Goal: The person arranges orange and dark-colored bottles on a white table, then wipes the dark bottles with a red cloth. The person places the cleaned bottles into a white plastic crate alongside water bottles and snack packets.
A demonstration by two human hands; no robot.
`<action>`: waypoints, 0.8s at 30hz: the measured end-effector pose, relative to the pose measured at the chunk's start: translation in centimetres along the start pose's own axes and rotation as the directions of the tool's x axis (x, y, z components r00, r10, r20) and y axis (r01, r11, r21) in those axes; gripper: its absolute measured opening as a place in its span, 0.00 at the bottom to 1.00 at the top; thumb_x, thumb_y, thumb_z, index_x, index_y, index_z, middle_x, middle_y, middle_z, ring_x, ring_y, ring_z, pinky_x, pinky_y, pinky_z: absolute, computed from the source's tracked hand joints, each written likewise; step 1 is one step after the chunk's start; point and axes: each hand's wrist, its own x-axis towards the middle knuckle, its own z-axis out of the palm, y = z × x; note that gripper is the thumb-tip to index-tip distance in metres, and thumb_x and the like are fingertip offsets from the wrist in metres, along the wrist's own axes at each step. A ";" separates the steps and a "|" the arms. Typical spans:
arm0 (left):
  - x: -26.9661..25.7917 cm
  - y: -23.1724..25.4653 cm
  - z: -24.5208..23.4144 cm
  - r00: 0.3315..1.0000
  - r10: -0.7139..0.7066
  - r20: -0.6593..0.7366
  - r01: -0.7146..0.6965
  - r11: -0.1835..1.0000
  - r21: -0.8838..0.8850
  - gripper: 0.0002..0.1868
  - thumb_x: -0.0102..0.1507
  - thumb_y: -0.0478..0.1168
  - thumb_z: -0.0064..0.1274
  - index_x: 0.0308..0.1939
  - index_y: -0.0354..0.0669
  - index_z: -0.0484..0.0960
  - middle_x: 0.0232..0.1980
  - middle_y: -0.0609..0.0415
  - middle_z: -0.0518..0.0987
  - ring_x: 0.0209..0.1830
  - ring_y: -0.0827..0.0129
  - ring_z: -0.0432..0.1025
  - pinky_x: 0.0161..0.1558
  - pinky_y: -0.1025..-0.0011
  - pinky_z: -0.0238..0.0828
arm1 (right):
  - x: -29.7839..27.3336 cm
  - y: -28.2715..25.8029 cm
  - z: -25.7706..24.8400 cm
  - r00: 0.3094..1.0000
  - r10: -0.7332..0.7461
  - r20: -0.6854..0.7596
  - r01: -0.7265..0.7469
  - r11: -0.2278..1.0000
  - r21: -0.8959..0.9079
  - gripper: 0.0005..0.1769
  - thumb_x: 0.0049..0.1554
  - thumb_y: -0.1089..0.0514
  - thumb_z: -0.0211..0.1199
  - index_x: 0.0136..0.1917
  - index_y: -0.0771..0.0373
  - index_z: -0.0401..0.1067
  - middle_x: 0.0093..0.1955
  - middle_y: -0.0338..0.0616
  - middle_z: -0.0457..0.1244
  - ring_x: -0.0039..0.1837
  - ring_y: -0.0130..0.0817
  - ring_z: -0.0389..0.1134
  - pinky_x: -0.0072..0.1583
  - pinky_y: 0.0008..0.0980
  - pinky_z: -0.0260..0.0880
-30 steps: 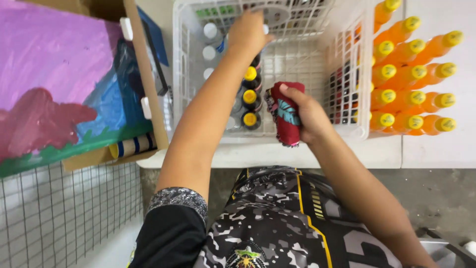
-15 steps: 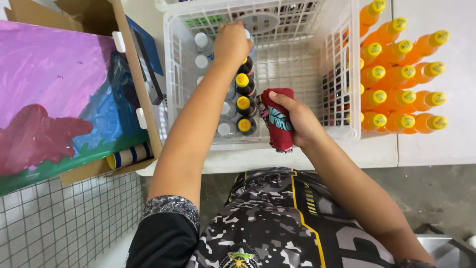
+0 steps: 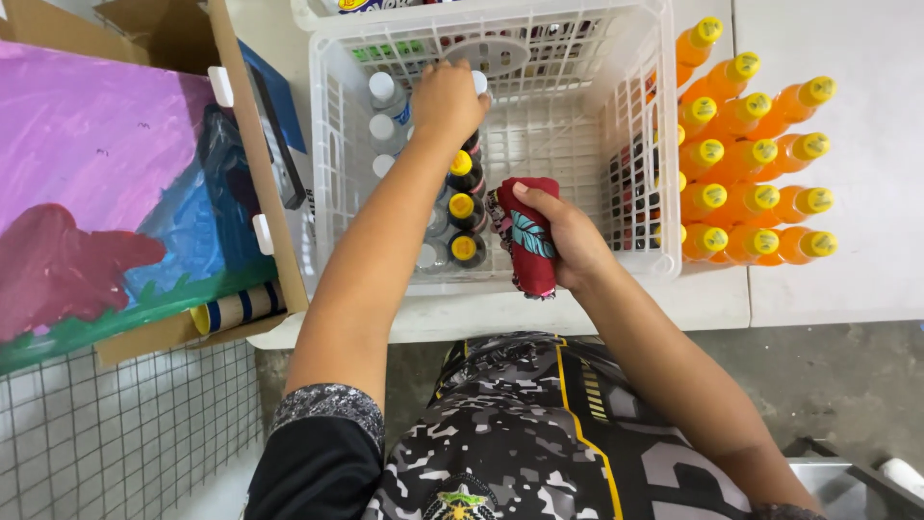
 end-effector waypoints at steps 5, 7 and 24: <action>-0.3 0.4 -0.6 1.000 -0.024 0.020 0.024 1.000 0.011 0.22 0.58 0.50 0.62 0.47 0.37 0.81 0.44 0.45 0.82 0.45 0.52 0.75 0.42 0.58 0.77 | 0.2 0.2 -0.2 1.000 -0.008 0.001 0.008 1.000 -0.008 0.22 0.57 0.48 0.62 0.54 0.70 0.71 0.42 0.51 0.67 0.38 0.39 0.67 0.41 0.33 0.68; -0.4 0.6 -1.0 0.999 -0.031 0.025 0.031 0.999 -0.011 0.22 0.58 0.50 0.63 0.47 0.37 0.81 0.47 0.43 0.80 0.48 0.51 0.74 0.46 0.57 0.76 | 0.2 0.2 -0.4 1.000 0.018 0.002 -0.018 0.999 0.031 0.26 0.56 0.46 0.61 0.59 0.69 0.70 0.45 0.52 0.67 0.41 0.43 0.68 0.42 0.36 0.69; -12.9 16.0 -16.4 0.831 0.455 -0.321 -0.557 0.688 -0.465 0.12 0.67 0.47 0.56 0.51 0.50 0.82 0.44 0.55 0.79 0.49 0.57 0.77 0.52 0.61 0.74 | -10.4 -1.1 -19.6 0.793 -0.610 0.006 0.519 0.679 0.519 0.28 0.56 0.42 0.58 0.60 0.66 0.72 0.38 0.37 0.58 0.40 0.30 0.57 0.42 0.32 0.58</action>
